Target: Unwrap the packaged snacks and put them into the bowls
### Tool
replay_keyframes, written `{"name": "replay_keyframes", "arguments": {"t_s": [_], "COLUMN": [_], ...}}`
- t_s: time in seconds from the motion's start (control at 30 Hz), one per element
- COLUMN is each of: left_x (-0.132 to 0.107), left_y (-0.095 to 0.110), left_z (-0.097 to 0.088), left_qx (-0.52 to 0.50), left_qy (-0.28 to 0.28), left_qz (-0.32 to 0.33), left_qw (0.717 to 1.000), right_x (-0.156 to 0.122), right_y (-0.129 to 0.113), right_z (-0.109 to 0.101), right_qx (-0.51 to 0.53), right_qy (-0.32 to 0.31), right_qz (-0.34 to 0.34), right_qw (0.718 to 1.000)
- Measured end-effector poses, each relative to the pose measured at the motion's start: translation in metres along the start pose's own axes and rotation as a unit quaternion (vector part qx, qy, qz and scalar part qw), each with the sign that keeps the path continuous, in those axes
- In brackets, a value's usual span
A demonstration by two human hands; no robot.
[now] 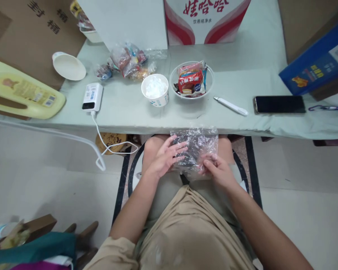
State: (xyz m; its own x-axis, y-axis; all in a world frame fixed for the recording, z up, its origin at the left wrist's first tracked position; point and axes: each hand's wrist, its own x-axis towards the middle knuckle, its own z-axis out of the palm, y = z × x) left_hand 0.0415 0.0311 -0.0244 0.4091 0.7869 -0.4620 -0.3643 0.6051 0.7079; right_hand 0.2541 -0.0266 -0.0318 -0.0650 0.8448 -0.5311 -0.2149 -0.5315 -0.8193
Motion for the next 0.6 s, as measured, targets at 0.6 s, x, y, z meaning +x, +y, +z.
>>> {"name": "replay_keyframes", "arguments": {"t_s": [0.6], "left_x": [-0.018], "left_y": [0.014], "left_z": [0.01], "left_qx": [0.162], "left_qy": [-0.152], "left_qz": [-0.052], "left_qw": [0.974], "right_x": [-0.022], "right_y": [-0.009], "right_z": [-0.014], "right_qx": [-0.036], "right_qy": [-0.061], "right_qz": [-0.225], "right_qw": [0.972]}}
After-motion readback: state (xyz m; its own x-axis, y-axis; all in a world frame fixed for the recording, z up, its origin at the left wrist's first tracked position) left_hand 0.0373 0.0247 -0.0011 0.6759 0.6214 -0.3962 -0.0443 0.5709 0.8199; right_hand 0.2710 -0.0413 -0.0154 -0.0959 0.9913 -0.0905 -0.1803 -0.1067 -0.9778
